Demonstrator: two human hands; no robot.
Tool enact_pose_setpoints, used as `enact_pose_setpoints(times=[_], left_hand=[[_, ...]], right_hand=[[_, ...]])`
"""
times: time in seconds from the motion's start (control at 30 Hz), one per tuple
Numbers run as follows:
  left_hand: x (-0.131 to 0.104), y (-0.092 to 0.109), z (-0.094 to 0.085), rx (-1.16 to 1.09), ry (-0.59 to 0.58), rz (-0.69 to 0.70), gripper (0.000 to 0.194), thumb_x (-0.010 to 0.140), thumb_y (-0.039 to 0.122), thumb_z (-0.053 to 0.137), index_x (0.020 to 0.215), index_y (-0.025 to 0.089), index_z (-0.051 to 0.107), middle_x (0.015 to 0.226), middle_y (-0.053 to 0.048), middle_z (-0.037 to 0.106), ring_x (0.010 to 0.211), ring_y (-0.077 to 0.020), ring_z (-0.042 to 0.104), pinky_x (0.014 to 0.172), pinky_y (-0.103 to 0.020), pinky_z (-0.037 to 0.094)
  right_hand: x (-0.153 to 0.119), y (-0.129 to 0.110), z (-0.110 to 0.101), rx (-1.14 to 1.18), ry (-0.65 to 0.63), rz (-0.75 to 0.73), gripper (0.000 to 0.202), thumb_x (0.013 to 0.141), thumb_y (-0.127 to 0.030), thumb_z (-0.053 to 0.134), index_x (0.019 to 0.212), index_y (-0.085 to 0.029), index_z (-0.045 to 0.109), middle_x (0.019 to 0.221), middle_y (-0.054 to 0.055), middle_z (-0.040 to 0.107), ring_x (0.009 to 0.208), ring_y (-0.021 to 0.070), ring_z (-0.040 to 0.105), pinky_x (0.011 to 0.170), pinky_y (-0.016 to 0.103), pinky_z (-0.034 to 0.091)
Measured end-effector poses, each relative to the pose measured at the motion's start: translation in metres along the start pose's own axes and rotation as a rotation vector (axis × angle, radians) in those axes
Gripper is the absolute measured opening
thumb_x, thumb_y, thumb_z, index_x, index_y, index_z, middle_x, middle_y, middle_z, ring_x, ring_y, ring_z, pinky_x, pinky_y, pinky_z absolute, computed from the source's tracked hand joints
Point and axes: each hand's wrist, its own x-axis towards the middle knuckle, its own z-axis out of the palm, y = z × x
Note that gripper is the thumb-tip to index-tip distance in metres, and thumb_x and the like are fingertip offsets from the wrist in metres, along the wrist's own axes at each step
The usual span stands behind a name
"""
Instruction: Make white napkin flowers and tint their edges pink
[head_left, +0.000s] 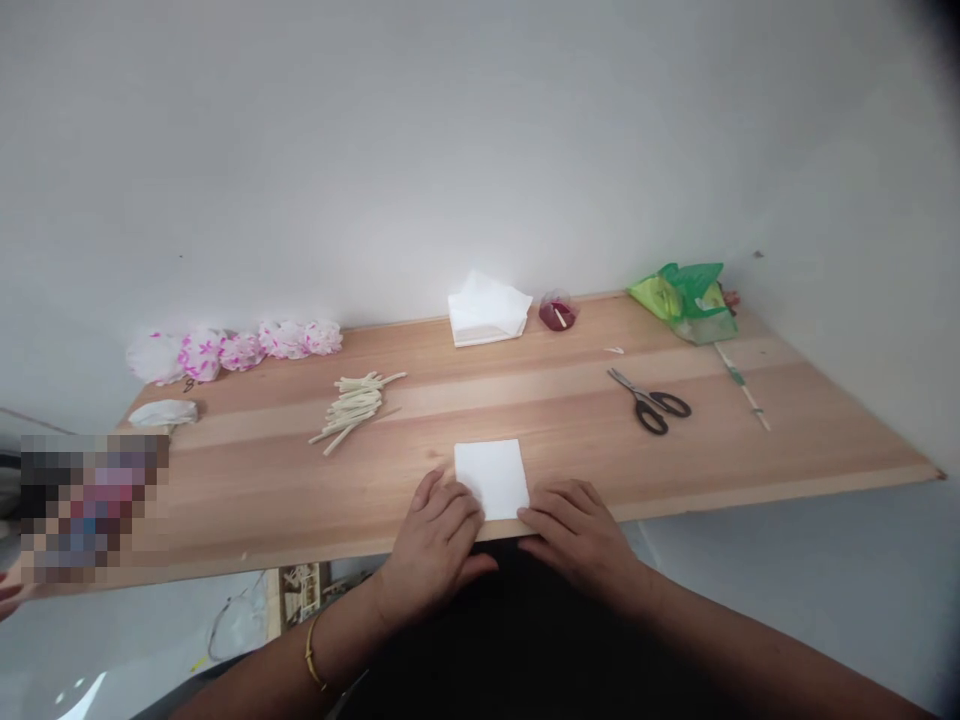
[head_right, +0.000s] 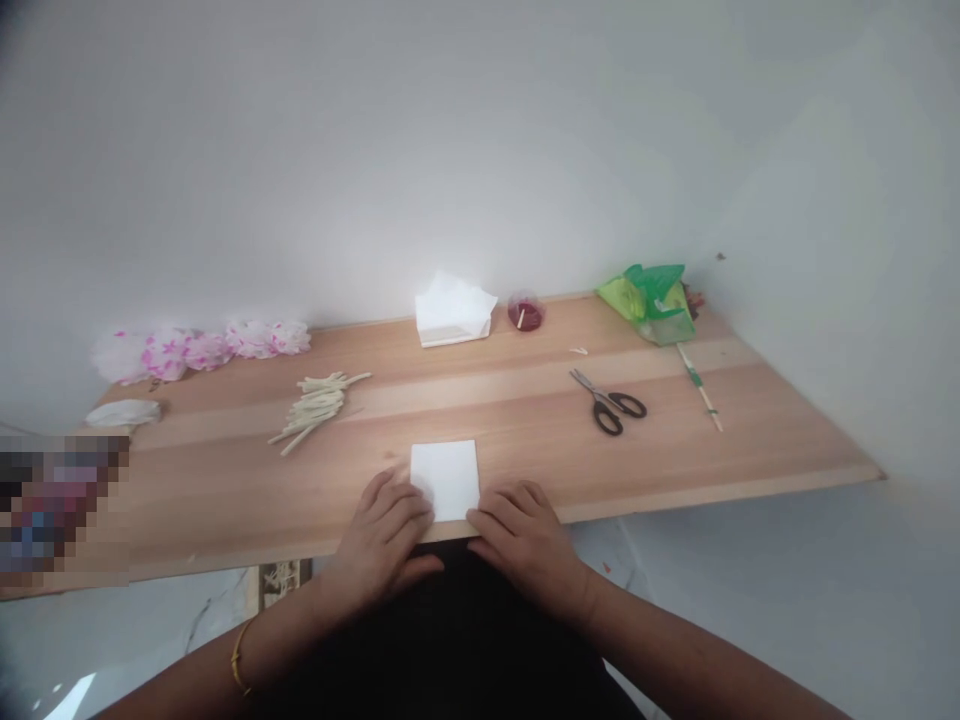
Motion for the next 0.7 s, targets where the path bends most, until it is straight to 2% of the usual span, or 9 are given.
enact_pose_setpoints(times=[0.13,0.3,0.4,0.47,0.5,0.57,0.63,0.7], left_hand=[[-0.003,0.005,0.001,0.049,0.063,0.013,0.010,0.085,0.020,0.057,0.093,0.018,0.062,0.088,-0.002,0.067,0.096,-0.0188,0.056,0.107,-0.045,0.027],[-0.010,0.010,0.008,0.017,0.128,0.008,0.014,0.086,0.012,0.051,0.087,0.020,0.062,0.083,0.000,0.068,0.087,-0.0156,0.056,0.102,-0.041,0.031],[-0.008,0.012,0.002,-0.054,0.162,0.003,0.014,0.085,0.012,0.051,0.084,0.020,0.062,0.081,-0.001,0.067,0.085,-0.0162,0.056,0.101,-0.043,0.031],[0.000,0.014,-0.013,-0.156,0.150,-0.071,0.011,0.085,0.017,0.052,0.082,0.020,0.062,0.079,-0.002,0.066,0.083,-0.0168,0.056,0.099,-0.044,0.033],[0.006,0.015,-0.025,-0.227,0.098,-0.146,0.011,0.085,0.018,0.052,0.084,0.020,0.063,0.083,-0.003,0.066,0.084,-0.0171,0.056,0.096,-0.043,0.036],[0.021,0.017,-0.050,-0.397,0.037,-0.318,0.013,0.085,0.021,0.053,0.082,0.020,0.065,0.081,-0.004,0.064,0.082,-0.0169,0.056,0.083,-0.035,0.043],[0.036,0.017,-0.072,-0.543,-0.070,-0.485,0.012,0.082,0.025,0.058,0.075,0.019,0.065,0.076,-0.002,0.063,0.078,-0.0158,0.058,0.075,-0.029,0.044],[0.048,0.013,-0.083,-0.631,-0.147,-0.614,0.011,0.080,0.027,0.061,0.073,0.019,0.065,0.076,0.000,0.064,0.075,-0.0149,0.059,0.071,-0.026,0.044]], right_hand=[[0.002,-0.003,-0.003,0.037,0.003,0.005,0.012,0.089,-0.022,0.055,0.098,-0.023,0.063,0.091,0.005,0.067,0.091,0.0218,0.054,0.083,0.039,0.040],[0.001,-0.007,-0.002,0.094,-0.029,-0.012,0.013,0.091,-0.018,0.051,0.089,-0.023,0.063,0.085,0.004,0.065,0.089,0.0203,0.052,0.081,0.037,0.038],[0.007,-0.008,-0.008,0.170,-0.048,-0.007,0.014,0.091,-0.017,0.050,0.084,-0.022,0.062,0.084,0.003,0.064,0.087,0.0197,0.052,0.081,0.037,0.038],[0.018,-0.009,-0.022,0.286,-0.077,0.049,0.014,0.090,-0.020,0.051,0.080,-0.021,0.060,0.083,0.003,0.063,0.085,0.0188,0.052,0.080,0.036,0.039],[0.026,-0.009,-0.031,0.374,-0.108,0.106,0.014,0.090,-0.022,0.051,0.078,-0.020,0.059,0.081,0.003,0.062,0.083,0.0178,0.052,0.079,0.034,0.040],[0.042,-0.007,-0.050,0.548,-0.207,0.324,0.013,0.088,-0.027,0.054,0.079,-0.019,0.058,0.078,0.002,0.060,0.075,0.0152,0.053,0.070,0.029,0.041],[0.059,-0.002,-0.066,0.683,-0.339,0.483,0.019,0.087,-0.035,0.055,0.078,-0.018,0.058,0.070,-0.001,0.056,0.066,0.0127,0.050,0.060,0.025,0.039],[0.072,0.006,-0.073,0.790,-0.422,0.517,0.023,0.086,-0.039,0.055,0.078,-0.018,0.058,0.068,-0.002,0.053,0.062,0.0114,0.047,0.057,0.023,0.037]])
